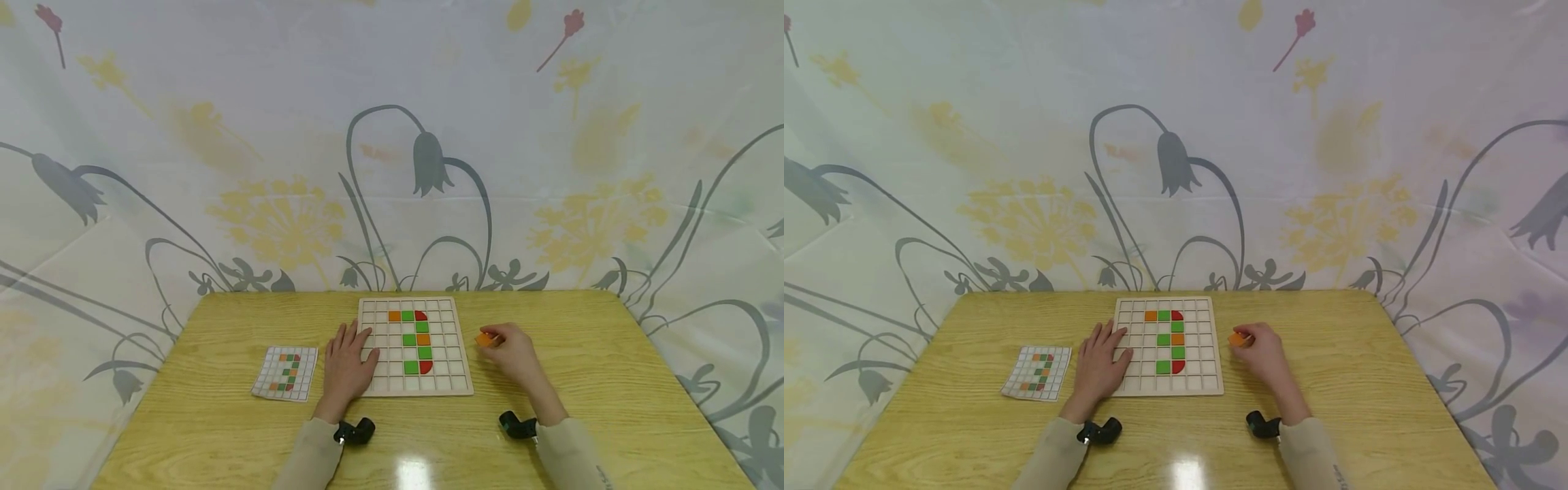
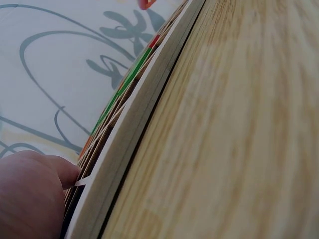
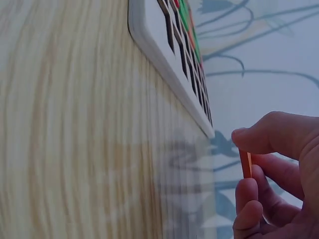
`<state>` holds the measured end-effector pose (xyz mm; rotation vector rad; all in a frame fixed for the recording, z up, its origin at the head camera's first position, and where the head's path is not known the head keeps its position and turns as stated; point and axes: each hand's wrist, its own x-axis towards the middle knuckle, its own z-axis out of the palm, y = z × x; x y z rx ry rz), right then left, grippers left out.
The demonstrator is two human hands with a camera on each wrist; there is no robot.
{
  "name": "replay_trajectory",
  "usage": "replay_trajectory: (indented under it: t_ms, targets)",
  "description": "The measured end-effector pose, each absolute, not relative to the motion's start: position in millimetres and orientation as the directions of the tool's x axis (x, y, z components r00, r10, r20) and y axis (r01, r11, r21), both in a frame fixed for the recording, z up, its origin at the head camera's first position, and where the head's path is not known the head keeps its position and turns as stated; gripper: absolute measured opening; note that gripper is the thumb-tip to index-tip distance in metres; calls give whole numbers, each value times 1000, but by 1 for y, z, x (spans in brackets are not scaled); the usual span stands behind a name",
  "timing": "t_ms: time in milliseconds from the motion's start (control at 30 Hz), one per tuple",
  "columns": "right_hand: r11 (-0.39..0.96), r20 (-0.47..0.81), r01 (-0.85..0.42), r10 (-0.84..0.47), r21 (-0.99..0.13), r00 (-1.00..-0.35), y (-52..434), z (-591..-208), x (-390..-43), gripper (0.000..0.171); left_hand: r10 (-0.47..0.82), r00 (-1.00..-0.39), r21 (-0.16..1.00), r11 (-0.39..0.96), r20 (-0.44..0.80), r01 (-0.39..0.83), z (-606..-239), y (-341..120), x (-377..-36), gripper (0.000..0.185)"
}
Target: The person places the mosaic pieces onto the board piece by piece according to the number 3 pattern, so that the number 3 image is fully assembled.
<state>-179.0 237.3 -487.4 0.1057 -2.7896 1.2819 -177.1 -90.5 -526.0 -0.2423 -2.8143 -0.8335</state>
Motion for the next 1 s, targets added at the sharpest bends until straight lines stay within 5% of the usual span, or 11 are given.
replay_trajectory:
  t_ms: [1000]
  targets:
    - [654, 160, -386, -378, -651, -912, 131, -496, -173, 31, 102, -969, 535, 818, 225, 211, -524, -91, -176, 46]
